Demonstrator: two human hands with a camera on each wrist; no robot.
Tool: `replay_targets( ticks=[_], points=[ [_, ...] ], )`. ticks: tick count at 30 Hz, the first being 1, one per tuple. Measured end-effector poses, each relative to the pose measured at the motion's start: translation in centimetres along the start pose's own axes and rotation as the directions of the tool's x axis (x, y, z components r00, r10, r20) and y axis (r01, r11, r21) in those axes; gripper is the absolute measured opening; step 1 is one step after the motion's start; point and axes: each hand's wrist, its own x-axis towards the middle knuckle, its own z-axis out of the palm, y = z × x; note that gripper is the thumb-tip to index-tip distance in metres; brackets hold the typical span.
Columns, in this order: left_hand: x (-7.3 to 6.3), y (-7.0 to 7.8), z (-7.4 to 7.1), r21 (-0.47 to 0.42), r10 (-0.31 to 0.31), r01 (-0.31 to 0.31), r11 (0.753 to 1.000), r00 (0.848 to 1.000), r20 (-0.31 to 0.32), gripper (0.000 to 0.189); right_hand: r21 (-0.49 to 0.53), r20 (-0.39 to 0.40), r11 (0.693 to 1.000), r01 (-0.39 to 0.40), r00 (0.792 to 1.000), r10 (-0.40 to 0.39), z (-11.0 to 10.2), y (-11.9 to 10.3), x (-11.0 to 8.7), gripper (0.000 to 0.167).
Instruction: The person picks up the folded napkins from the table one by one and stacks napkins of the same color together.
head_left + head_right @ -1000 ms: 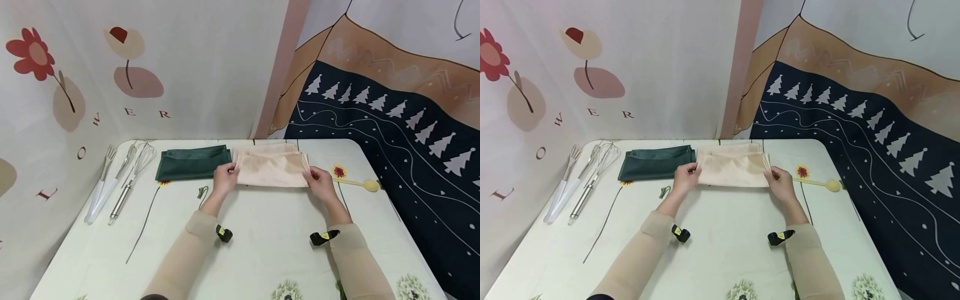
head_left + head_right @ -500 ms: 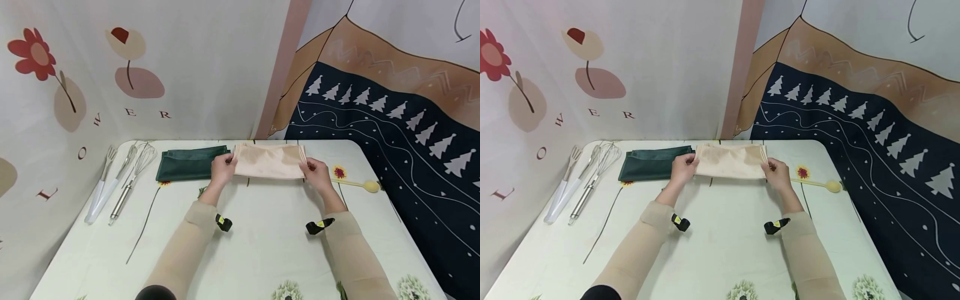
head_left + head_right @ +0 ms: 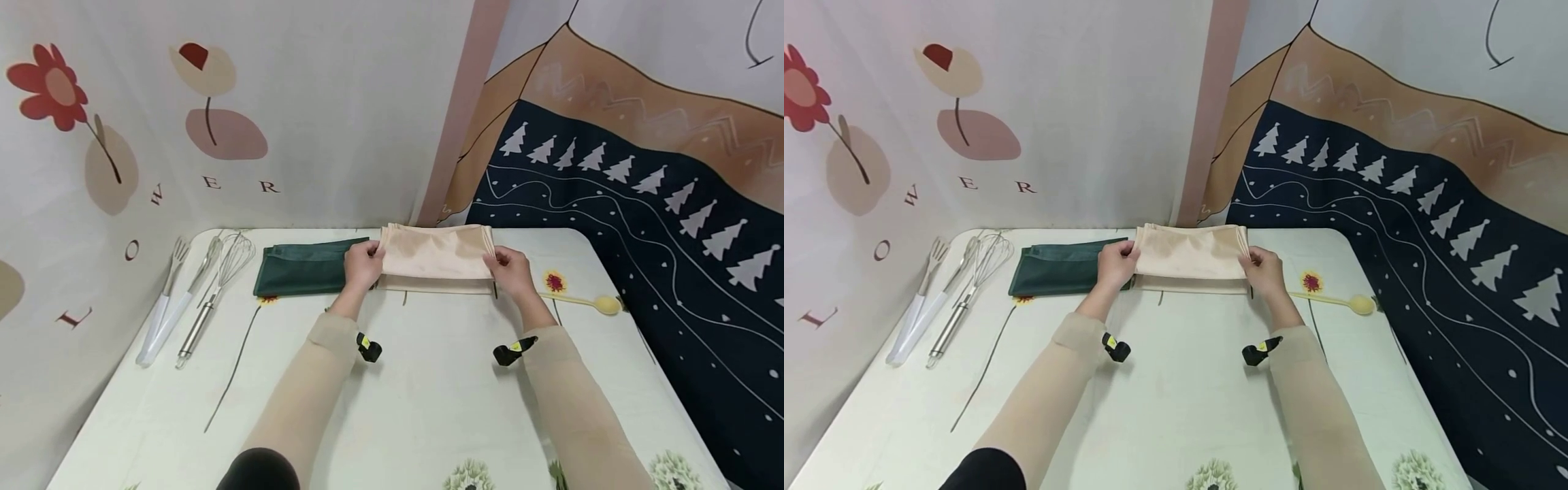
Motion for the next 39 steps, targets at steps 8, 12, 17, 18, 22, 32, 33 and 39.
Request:
replay_targets(
  ticks=[8, 12, 17, 18, 22, 32, 33, 39],
  points=[
    [0.4, -0.3, 0.4, 0.032, -0.010, 0.009, 0.999, 1.000, 0.016, 0.024, -0.015, 0.017, 0.999, -0.051, 0.999, 0.051, 0.5, 0.3, 0.4, 0.033],
    [0.1, -0.6, 0.7, 0.047, 0.014, -0.014, 0.999, 1.000, 0.001, 0.025, -0.039, 0.057, 0.998, -0.059, 0.997, 0.061, 0.8, 0.9, 0.3, 0.031],
    [-0.2, -1.3, 0.9, 0.060, 0.065, -0.065, 0.996, 0.998, -0.005, 0.029, -0.095, 0.137, 0.992, -0.077, 0.987, 0.090, 0.9, 1.8, 0.2, 0.033],
    [-0.3, -1.4, 0.9, 0.061, 0.066, -0.066, 0.996, 0.998, -0.001, 0.029, -0.098, 0.142, 0.992, -0.081, 0.985, 0.095, 0.8, 1.9, 0.2, 0.035],
    [-0.6, -1.5, 0.9, 0.088, 0.070, -0.071, 0.994, 0.997, 0.016, 0.030, -0.101, 0.137, 0.989, -0.108, 0.983, 0.121, 0.5, 2.3, 0.1, 0.040],
    [-1.4, -1.3, 0.9, 0.148, 0.064, -0.075, 0.986, 0.995, 0.075, 0.032, -0.111, 0.099, 0.984, -0.142, 0.983, 0.153, 0.2, 3.0, -0.4, 0.034],
    [-1.5, -1.3, 0.9, 0.143, 0.060, -0.070, 0.987, 0.995, 0.076, 0.032, -0.111, 0.091, 0.984, -0.141, 0.984, 0.151, 0.3, 3.2, -0.4, 0.033],
    [-1.9, -1.4, 0.9, 0.125, 0.047, -0.057, 0.990, 0.995, 0.084, 0.030, -0.112, 0.071, 0.984, -0.137, 0.987, 0.145, 0.3, 3.7, -0.5, 0.031]
  ],
)
